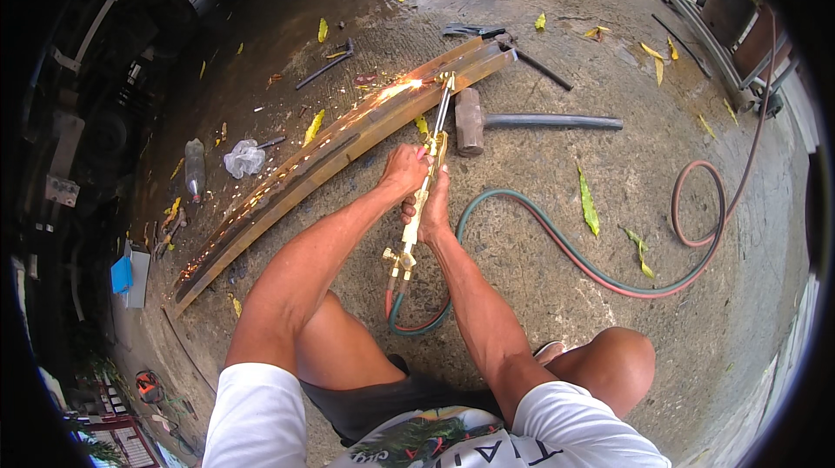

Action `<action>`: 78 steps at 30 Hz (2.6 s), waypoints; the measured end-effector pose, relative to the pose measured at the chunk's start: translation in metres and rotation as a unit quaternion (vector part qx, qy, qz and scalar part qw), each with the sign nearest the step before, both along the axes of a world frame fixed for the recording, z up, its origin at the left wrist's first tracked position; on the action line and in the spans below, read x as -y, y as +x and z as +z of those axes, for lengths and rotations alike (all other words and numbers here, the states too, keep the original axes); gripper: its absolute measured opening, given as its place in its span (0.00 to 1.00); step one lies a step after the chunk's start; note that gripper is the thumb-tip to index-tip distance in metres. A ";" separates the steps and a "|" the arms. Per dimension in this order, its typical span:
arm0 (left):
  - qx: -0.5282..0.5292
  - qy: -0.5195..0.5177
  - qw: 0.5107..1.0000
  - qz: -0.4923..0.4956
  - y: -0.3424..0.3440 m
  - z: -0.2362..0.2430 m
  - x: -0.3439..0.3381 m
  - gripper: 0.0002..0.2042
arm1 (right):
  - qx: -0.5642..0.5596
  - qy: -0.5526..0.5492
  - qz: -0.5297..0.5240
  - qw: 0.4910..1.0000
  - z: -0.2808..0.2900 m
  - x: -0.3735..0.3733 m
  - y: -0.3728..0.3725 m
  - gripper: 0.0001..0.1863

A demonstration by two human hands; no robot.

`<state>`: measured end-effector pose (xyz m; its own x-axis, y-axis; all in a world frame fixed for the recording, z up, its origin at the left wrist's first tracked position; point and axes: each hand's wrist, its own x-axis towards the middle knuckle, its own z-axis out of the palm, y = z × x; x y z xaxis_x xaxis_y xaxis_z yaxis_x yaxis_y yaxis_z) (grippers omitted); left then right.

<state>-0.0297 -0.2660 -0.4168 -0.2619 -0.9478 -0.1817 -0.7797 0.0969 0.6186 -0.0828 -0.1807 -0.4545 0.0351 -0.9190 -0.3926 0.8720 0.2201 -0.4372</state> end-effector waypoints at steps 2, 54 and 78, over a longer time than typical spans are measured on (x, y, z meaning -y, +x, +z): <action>-0.002 -0.005 1.000 -0.003 0.001 -0.001 0.000 0.13 | 0.000 0.005 0.001 1.000 0.000 0.000 0.000 0.36; 0.012 -0.010 1.000 -0.005 0.001 0.000 0.001 0.14 | 0.007 -0.001 -0.001 1.000 -0.005 0.002 0.001 0.36; 0.016 0.002 1.000 -0.004 0.000 0.003 -0.001 0.13 | 0.009 -0.010 -0.001 1.000 -0.004 -0.001 0.000 0.36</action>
<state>-0.0296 -0.2647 -0.4142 -0.2631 -0.9451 -0.1936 -0.7980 0.1005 0.5942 -0.0826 -0.1796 -0.4581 0.0411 -0.9264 -0.3742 0.8805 0.2106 -0.4247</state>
